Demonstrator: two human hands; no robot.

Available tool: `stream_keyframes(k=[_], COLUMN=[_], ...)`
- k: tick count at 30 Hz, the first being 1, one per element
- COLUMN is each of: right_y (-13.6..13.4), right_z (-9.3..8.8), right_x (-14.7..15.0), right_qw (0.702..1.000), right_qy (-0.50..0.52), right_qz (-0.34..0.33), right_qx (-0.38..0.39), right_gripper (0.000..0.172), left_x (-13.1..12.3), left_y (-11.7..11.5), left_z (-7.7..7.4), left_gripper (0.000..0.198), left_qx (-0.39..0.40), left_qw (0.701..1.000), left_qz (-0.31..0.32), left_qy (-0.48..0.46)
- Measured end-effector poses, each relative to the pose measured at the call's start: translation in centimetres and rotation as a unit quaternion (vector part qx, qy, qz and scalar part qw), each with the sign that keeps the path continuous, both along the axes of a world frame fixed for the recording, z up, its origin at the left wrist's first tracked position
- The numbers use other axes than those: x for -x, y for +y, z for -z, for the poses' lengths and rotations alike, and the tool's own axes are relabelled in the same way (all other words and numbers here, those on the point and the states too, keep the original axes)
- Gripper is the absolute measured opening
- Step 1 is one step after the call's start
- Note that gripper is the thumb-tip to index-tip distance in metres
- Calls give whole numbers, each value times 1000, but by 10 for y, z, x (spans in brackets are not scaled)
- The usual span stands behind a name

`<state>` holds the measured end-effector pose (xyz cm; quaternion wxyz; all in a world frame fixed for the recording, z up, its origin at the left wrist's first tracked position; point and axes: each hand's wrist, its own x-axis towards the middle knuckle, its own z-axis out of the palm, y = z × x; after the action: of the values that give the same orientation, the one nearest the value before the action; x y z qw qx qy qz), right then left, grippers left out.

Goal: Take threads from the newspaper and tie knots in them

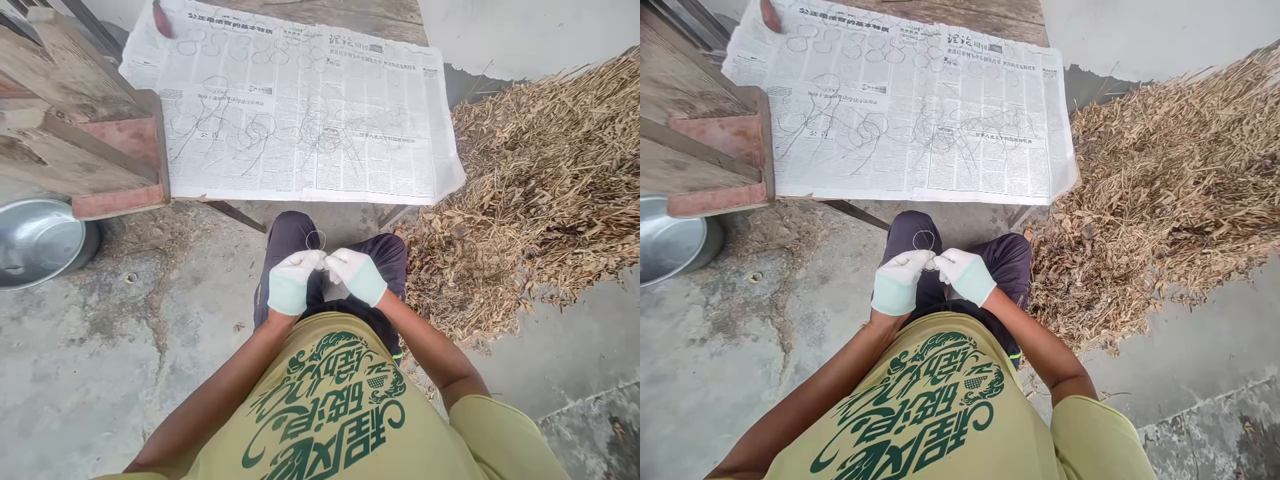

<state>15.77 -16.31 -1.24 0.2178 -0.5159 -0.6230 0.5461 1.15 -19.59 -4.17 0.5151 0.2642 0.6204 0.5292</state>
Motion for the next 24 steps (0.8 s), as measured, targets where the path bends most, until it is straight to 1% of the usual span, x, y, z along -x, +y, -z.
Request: stream_keyframes(k=[1, 3, 7, 11, 12, 14, 17, 19, 21, 24], right_y=[-1, -1, 2, 3, 3, 3, 5, 8, 14, 24], right_z=[-2, -4, -8, -9, -9, -8, -8, -9, -12, -19], right_x=[0, 0, -3, -3, -2, -2, -6, -12, -20, -34], right_qw=[999, 994, 988, 990, 992, 997, 999, 997, 994, 989], right_qy=[33, 76, 120, 104, 88, 44, -22, -50, -70, -101], right_qz=[13, 28, 29, 14, 16, 25, 30, 32, 34, 38], right_qx=[35, 76, 90, 97, 90, 51, -24, -52, -70, -102], right_gripper=[28, 27, 26, 25, 25, 26, 32, 34, 35, 35], left_x=[0, 1, 1, 2, 2, 2, 4, 5, 9, 17], left_y=[0, 1, -2, -3, -3, -2, -1, -1, -2, -3], left_z=[1, 2, 3, 2, 2, 0, -4, -4, 0, 10], left_gripper=[22, 21, 21, 25, 28, 35, 51, 60, 62, 61], left_qx=[-4, -13, -26, -28, -25, -21, -31, -36, -31, -13], left_qw=[1000, 1000, 1000, 999, 999, 999, 997, 996, 996, 998], left_qz=[0, 1, 8, 13, 16, 28, 68, 87, 83, 63], left_qy=[-3, -6, 0, 30, 33, 35, 26, 13, 2, 9])
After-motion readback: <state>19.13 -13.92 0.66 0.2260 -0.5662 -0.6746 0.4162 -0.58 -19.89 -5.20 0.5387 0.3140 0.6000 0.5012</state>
